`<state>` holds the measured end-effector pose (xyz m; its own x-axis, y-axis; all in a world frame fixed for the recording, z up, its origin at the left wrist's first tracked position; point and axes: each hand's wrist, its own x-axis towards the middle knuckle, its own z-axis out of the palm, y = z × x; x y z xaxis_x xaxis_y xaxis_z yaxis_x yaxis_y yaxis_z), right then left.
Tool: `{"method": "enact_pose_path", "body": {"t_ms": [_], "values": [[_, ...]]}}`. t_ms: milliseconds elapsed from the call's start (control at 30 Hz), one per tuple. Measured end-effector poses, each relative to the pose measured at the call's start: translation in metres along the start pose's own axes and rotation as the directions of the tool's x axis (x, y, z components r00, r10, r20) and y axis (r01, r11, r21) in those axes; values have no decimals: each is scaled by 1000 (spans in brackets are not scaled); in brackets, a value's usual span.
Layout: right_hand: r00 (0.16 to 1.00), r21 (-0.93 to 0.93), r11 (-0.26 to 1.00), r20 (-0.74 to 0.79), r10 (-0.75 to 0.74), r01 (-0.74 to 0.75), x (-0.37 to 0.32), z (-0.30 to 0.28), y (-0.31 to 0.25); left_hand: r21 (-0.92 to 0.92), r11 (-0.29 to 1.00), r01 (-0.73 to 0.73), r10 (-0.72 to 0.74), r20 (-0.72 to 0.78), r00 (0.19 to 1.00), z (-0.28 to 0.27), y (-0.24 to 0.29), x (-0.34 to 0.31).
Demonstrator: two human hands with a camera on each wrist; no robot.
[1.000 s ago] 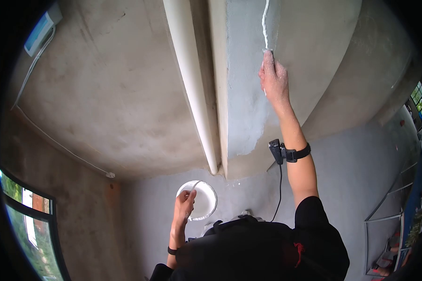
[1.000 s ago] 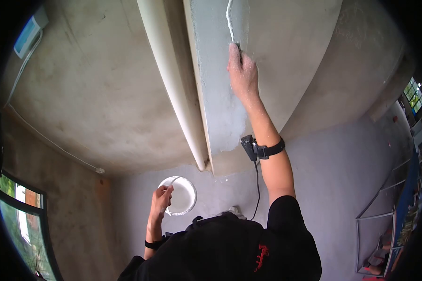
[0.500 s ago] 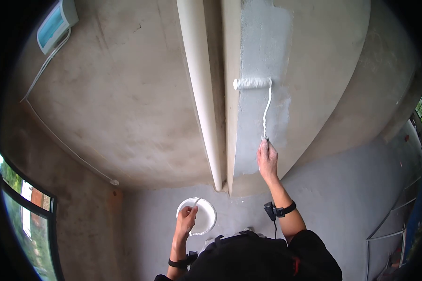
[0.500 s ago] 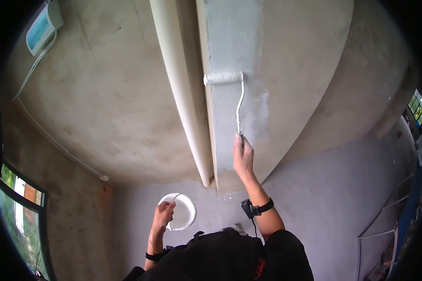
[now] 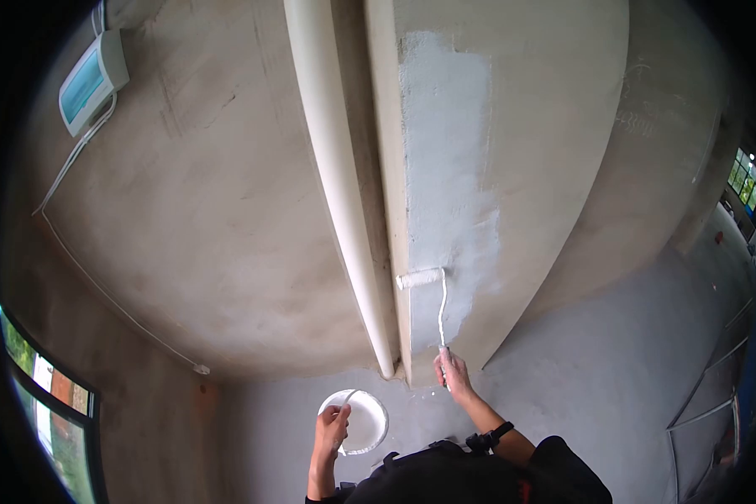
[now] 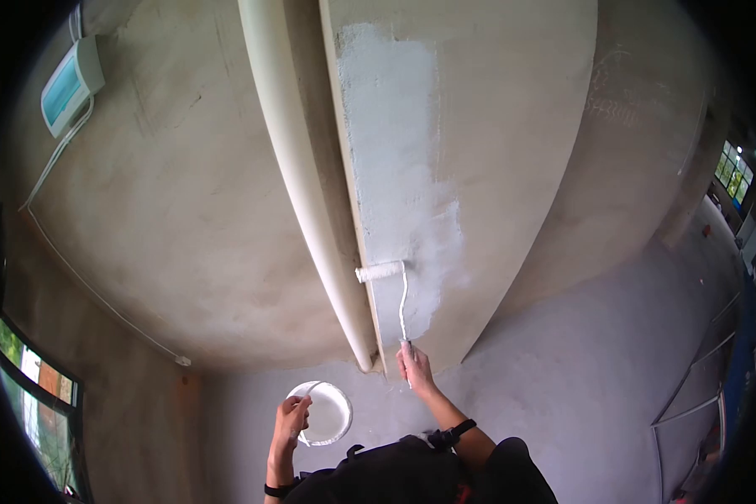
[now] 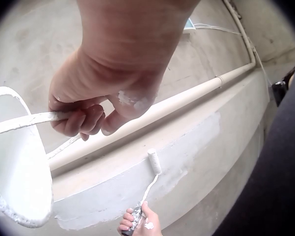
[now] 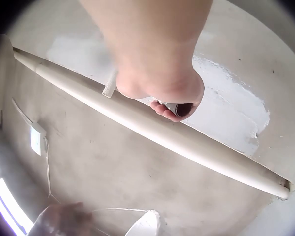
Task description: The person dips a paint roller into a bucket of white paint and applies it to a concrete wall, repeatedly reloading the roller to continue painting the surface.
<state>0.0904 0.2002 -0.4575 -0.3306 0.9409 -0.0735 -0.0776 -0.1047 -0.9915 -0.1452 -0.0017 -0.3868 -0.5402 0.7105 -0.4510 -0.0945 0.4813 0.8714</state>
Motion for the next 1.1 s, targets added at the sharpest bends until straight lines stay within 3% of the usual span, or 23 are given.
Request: {"method": "enact_pose_path", "body": {"t_ms": [33, 100, 300, 400, 533, 633, 800, 1033, 1100], "values": [[1000, 1, 1000, -17, -7, 7, -4, 1, 4, 7, 1000, -8, 8, 15, 1000, 1, 2, -1], [993, 88, 990, 44, 111, -115, -13, 1, 11, -13, 1000, -5, 5, 2, 1000, 3, 7, -3], [984, -56, 987, 80, 157, -153, -25, -9, 68, 29, 998, -52, 51, 20, 998, 1, 4, -4], [965, 71, 964, 78, 249, -255, -33, -5, 71, 16, 998, -56, 55, 25, 998, 0, 0, -3], [980, 103, 975, 5, 198, -198, -32, -3, 70, -16, 998, -53, 54, 14, 998, 1, 10, -10], [982, 115, 975, 9, 190, -190, -25, -3, 51, -5, 999, -52, 52, 19, 998, -1, 5, -7], [998, 193, 980, 51, 40, -50, -2, -3, -5, -27, 997, -71, 72, 28, 997, -3, -5, -1], [993, 245, 968, 82, -83, 60, 30, -4, -111, 27, 997, -77, 76, 31, 997, -3, -2, -1], [976, 170, 965, 55, -211, 199, 39, -3, -143, 25, 996, -85, 84, 31, 996, -1, 2, -4]]}}
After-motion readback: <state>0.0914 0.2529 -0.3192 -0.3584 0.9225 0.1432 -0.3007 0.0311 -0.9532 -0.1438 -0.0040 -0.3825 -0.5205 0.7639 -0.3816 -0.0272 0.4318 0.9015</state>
